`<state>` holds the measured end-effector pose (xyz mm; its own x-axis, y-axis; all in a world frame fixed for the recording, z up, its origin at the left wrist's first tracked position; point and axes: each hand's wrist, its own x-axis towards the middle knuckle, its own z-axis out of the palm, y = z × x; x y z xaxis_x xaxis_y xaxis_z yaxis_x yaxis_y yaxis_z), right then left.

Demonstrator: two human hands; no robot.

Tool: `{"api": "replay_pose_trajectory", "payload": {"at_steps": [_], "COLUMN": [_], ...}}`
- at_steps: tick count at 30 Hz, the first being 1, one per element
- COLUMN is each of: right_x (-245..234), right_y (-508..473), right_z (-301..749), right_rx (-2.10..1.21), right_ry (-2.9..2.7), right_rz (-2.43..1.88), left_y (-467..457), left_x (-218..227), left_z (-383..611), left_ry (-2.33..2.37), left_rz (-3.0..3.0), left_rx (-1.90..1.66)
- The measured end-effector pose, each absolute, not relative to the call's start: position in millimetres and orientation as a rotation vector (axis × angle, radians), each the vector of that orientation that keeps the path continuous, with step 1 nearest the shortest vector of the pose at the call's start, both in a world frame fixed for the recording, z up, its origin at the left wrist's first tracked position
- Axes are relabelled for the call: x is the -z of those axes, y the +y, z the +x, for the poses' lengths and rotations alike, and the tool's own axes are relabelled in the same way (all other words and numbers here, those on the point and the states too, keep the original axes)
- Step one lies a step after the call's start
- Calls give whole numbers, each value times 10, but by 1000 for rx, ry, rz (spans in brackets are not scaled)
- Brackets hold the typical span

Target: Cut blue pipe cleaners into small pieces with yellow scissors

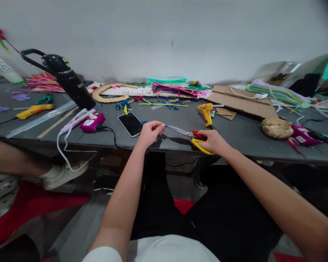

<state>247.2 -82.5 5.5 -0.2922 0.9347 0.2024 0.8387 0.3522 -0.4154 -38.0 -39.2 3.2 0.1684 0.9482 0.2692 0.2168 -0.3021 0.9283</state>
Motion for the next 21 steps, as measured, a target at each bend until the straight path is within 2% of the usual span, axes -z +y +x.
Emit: {"api": "replay_pose_trajectory", "payload": {"at_steps": [21], "right_x": [-68], "right_y": [-805], "right_z": [2481], "right_rx": [-385], "right_ry": [-2228], "right_rz": [-1565], "left_y": [-389], "left_x": [-18], "left_z": [-392], "left_ry": [1089], "left_rz": [1679], "left_rx": [-1205]}}
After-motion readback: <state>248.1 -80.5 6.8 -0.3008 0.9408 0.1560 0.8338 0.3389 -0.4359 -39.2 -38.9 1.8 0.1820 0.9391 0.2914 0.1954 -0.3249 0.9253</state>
